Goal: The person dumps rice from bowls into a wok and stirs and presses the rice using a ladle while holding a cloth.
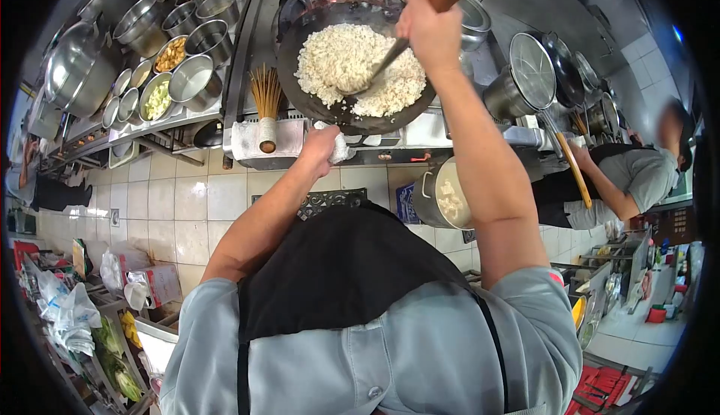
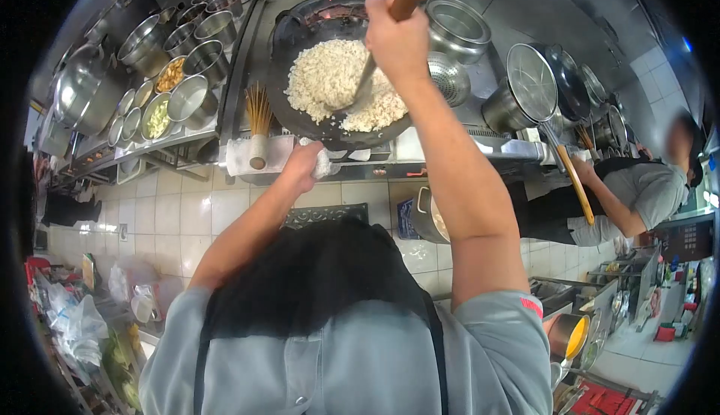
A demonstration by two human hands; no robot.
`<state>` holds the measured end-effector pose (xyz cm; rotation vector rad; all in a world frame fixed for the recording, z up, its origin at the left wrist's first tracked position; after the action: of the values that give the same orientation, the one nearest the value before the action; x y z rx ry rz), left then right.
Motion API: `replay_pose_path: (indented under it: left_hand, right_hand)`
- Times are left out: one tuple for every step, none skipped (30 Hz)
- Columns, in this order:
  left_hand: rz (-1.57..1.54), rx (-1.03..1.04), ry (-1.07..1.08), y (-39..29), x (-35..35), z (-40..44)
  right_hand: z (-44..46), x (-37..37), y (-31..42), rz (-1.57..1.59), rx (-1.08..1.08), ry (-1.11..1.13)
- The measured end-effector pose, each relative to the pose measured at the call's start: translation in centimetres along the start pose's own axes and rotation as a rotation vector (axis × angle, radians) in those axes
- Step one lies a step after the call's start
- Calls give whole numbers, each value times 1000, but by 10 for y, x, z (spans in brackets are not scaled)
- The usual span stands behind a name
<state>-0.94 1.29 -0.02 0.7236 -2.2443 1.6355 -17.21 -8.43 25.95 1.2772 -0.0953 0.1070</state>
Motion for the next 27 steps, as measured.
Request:
replay_pose_path:
  left_hand:
    - [13,51,-36,3,0,1]
    - [43,66,-42,8,-2,5]
    - [74,77,-49,14,-6,9]
    - [108,93,-54,16,-8,12]
    - [100,71,-37,11,-6,8]
    - [85,84,-56,11,-3,5]
    - [71,102,-74,11,1,3]
    - [57,129,-90,6,4,5]
    - [116,110,-62,8,0,7]
    - [105,131,-72,10,1,5]
    - [90,162,-79,10,6,6]
    - [74,182,-97,12,6,5]
    - [94,174,-98,14,4,4]
    - [115,162,-100,14,3,1]
    - [136,156,-98,12,3,0]
    - [158,154,-90,10,3,1]
    - [107,150,-87,16,0,7]
    - [102,192,-104,11,6,10]
    - [105,221,-128,10,9,4]
    - [107,246,-150,10,10,0]
    - [171,200,-158,12,4,3]
    - [150,195,-143,17,-1,4]
    - [129,194,-125,20,-2,7]
    - [109,197,-102,21,-3,9]
    - [141,167,-83,21,-7,10]
    - [176,139,-63,21,-11,9]
    - [205,122,-43,18,-12,11]
  right_hand:
    - [-2,0,23,6,-4,10]
    - [-10,3,48,-64,-39,-18]
    - [-18,1,61,-134,-71,-33]
    - [-21,-2,67,-203,-107,-48]
    - [-23,-1,47,-272,-96,-112]
    - [-21,-1,16,-342,-90,-174]
    - [-6,-5,-13,-220,-58,-93]
    - [12,-5,-11,-181,-15,-68]
    - [24,-9,-6,-146,39,-48]
    - [30,-14,1,-114,94,-30]
    - [28,-13,21,-74,107,-27]
    - [22,-11,39,-72,70,-20]
    - [11,-6,58,-67,42,-11]
    - [-3,-4,66,-59,18,-3]
    - [-18,7,64,-169,-6,-165]
    - [-10,8,22,-268,-9,-219]
    - [-1,3,7,-170,45,-129]
    - [10,3,2,-72,89,-26]
    - [9,6,13,-84,71,1]
    - [6,11,35,-98,55,25]
    - [6,16,53,-117,30,54]
    - [-3,19,59,-138,15,43]
    - [-12,22,65,-159,-6,30]
    - [-16,26,67,-179,-32,15]
    - [-4,30,24,-305,-88,-60]
    - [14,30,-13,-284,-175,-39]
    - [25,29,-4,-292,-61,-28]
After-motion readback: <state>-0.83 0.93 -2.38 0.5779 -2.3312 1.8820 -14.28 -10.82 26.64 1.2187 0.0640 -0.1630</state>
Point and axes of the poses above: each hand's wrist, its own z-axis towards the middle knuckle, its own x-axis out of the palm, y = z × x, the point moved 1 cm from there along z, towards the middle knuckle, and after that the axes turned 11 degrees about x, right-handed, at the moved point
